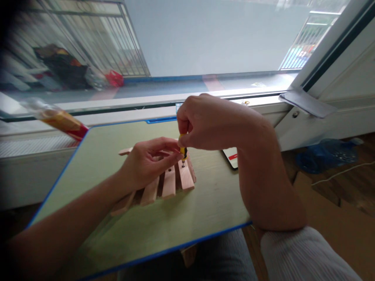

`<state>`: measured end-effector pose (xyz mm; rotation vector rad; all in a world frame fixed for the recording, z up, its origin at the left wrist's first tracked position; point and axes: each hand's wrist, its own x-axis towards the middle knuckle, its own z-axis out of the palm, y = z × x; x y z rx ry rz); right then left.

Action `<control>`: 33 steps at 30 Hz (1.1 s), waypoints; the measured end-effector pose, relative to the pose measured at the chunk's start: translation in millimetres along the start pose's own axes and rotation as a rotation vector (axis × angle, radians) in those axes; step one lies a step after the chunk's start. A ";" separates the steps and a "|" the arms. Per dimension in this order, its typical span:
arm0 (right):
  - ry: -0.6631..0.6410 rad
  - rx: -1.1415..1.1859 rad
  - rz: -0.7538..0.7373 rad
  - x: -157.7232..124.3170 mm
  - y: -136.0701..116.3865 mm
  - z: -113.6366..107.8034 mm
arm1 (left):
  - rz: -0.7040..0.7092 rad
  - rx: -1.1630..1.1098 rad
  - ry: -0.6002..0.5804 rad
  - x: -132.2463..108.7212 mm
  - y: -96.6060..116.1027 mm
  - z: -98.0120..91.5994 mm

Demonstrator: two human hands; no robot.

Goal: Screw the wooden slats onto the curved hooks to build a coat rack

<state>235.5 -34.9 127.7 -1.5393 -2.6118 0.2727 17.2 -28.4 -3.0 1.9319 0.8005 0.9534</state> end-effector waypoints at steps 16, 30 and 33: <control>0.063 -0.087 0.010 4.6 -7.9 5.9 | -0.003 -0.019 0.020 1.7 -1.2 3.1; -0.030 0.134 -0.132 -4.7 2.9 -3.5 | 0.016 -0.016 -0.061 -0.8 -6.9 -0.4; -0.011 0.100 -0.132 -5.7 1.6 -3.2 | 0.014 0.004 -0.076 -0.7 -6.6 -1.2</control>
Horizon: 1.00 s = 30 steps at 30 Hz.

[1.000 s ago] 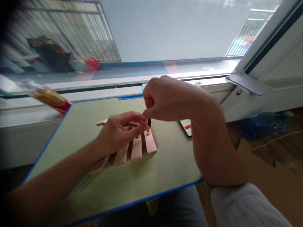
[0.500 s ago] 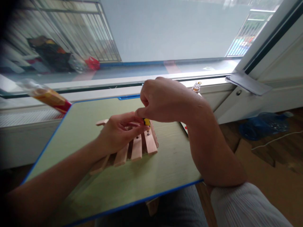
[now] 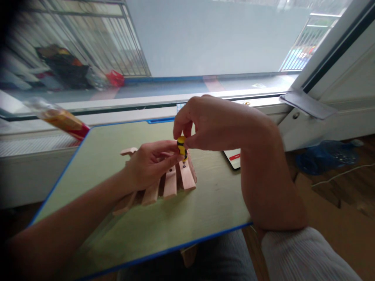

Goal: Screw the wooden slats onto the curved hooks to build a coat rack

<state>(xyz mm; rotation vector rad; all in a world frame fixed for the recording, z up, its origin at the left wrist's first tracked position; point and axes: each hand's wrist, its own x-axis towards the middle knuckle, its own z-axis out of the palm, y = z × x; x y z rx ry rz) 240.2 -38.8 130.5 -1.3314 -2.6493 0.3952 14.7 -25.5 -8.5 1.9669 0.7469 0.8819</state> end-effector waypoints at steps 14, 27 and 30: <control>-0.006 -0.094 0.134 5.3 -3.5 1.2 | -0.018 -0.024 0.038 0.5 3.1 1.9; 0.054 -0.194 0.130 14.0 -6.4 11.1 | -0.011 -0.058 0.097 3.1 6.8 4.7; 0.041 -0.191 0.135 13.8 -5.6 10.4 | -0.006 -0.083 0.086 1.9 6.4 4.3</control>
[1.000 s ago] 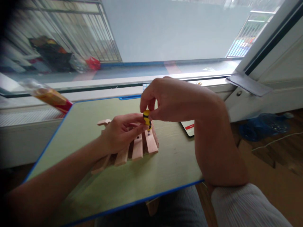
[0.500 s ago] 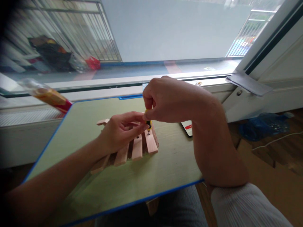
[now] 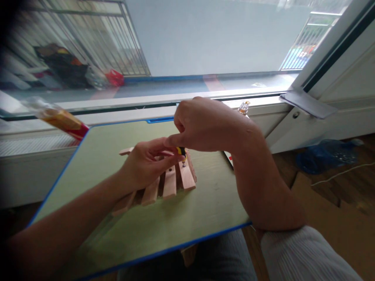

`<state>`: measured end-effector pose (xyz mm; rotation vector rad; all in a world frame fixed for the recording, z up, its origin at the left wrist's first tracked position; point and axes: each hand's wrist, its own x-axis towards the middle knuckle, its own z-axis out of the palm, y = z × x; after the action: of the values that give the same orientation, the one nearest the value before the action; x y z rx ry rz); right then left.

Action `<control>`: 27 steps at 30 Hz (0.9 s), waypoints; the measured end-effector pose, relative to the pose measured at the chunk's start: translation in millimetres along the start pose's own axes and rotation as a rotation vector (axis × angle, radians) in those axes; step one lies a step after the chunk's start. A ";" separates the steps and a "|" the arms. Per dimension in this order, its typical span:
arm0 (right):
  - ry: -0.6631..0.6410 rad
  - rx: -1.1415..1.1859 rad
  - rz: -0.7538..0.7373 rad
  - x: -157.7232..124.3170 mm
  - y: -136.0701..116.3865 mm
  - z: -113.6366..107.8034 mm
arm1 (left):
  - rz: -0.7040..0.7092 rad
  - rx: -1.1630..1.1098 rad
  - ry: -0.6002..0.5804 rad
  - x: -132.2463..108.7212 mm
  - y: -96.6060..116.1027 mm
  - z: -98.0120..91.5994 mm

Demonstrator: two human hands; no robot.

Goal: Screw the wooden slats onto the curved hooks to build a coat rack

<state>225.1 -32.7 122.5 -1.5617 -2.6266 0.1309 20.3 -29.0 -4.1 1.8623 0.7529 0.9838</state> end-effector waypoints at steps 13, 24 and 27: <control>-0.064 0.167 -0.123 -8.8 11.1 -7.8 | 0.001 0.000 -0.129 -1.0 -8.3 -2.0; 0.024 0.050 -0.001 -2.4 2.3 -0.5 | -0.006 0.047 -0.002 1.3 -3.5 -2.5; 0.028 0.029 0.007 -0.3 1.3 1.0 | -0.005 0.039 0.007 1.6 -4.7 -1.9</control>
<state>226.2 -32.4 121.4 -1.5530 -2.5866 0.1456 19.0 -24.9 -7.2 1.8905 0.7861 0.9789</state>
